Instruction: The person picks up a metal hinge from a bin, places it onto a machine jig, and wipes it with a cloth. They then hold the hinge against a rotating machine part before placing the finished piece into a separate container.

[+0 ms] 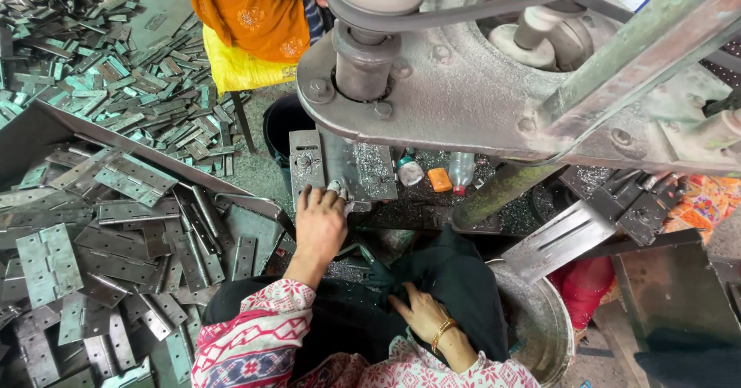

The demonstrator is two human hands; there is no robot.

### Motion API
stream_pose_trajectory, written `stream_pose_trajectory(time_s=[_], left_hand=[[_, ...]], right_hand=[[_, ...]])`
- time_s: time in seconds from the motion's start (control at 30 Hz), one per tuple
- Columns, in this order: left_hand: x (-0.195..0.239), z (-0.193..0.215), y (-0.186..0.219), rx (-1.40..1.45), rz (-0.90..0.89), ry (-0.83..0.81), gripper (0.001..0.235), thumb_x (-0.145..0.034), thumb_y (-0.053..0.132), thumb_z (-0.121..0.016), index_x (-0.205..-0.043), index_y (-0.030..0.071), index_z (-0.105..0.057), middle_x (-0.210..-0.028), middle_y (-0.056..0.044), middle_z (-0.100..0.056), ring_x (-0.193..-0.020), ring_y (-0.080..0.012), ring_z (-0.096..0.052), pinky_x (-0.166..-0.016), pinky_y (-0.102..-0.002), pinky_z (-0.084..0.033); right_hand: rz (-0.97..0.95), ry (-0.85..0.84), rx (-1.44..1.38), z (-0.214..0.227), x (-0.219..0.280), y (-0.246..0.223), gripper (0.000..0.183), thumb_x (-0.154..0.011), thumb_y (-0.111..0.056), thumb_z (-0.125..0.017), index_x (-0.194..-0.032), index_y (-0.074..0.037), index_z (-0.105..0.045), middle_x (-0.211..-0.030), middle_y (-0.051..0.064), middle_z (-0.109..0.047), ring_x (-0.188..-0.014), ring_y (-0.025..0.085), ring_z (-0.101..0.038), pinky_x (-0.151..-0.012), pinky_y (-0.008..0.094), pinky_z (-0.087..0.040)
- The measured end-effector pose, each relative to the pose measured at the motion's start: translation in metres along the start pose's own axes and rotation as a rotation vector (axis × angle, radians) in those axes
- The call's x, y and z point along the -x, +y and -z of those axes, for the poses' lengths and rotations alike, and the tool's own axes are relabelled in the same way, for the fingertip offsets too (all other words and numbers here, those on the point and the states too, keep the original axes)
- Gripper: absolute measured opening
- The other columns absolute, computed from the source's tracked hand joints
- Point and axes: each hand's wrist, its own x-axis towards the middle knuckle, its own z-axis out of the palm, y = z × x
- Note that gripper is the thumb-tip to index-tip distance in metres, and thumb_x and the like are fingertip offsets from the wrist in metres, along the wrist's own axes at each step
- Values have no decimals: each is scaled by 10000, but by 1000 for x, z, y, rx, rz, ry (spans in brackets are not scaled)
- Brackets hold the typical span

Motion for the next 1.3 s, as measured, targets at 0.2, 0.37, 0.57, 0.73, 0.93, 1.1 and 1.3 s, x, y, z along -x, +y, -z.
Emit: stream_pose_trajectory(time_s=[0.2, 0.37, 0.57, 0.73, 0.93, 1.1, 1.3], left_hand=[[5, -14, -28, 458, 188, 327, 343, -694, 97, -716, -1028, 24, -751, -1158, -141, -737, -1169, -340, -625, -1037, -446, -462], [-8, -23, -27, 789, 231, 224, 291, -745, 86, -742, -1016, -19, -744, -1064, -181, -746, -1014, -345, -705, -915, -404, -542], [-28, -39, -37, 1119, 324, 160, 297, -796, 106, -752, -1065, -19, -735, -1003, -172, -750, -912, -315, -749, -832, -385, -558], [-24, -16, -37, 130, 289, 164, 471, -700, 154, -796, -1153, 52, -720, -1231, -95, -692, -1198, -315, -594, -945, -462, -493], [-12, -46, -21, 156, 142, -71, 553, -800, 226, -741, -1335, 106, -666, -1319, -89, -622, -1333, -352, -477, -1039, -514, -436], [-15, -35, -7, 38, 92, -342, 564, -897, 483, -626, -1254, 48, -667, -1434, -73, -523, -1477, -346, -287, -1141, -669, -236], [-25, -68, -14, 9, 97, -274, 374, -980, 208, -459, -1219, 54, -702, -1464, -71, -527, -1499, -370, -280, -1160, -700, -196]], right_hand=[[200, 248, 3, 21, -22, -17, 508, -936, -439, -627, -1310, -100, -583, -1220, 204, -703, -1080, 396, -672, -869, 455, -541], [327, 362, -410, 26, -75, -34, 504, -880, -217, -734, -1336, -81, -568, -1108, 107, -738, -908, 195, -707, -807, 340, -578], [354, 488, -1084, 31, -110, -43, 330, -905, -63, -756, -1214, -13, -651, -1088, 109, -745, -889, 152, -695, -701, 333, -575], [489, 846, -247, 31, -101, -93, 368, -803, 32, -789, -1150, -54, -704, -1047, 105, -707, -913, 258, -705, -793, 359, -570], [647, 632, 70, 2, -107, -98, 548, -683, 98, -714, -1206, -54, -651, -1193, 135, -641, -1188, 357, -574, -1042, 422, -485], [508, 551, 5, 16, -58, -72, 345, -868, -112, -691, -1209, -82, -646, -1253, 144, -651, -1161, 368, -616, -960, 430, -515], [183, 164, 296, 6, 1, -24, 555, -917, -395, -672, -1336, -69, -508, -1211, 187, -659, -1104, 362, -663, -868, 452, -563]])
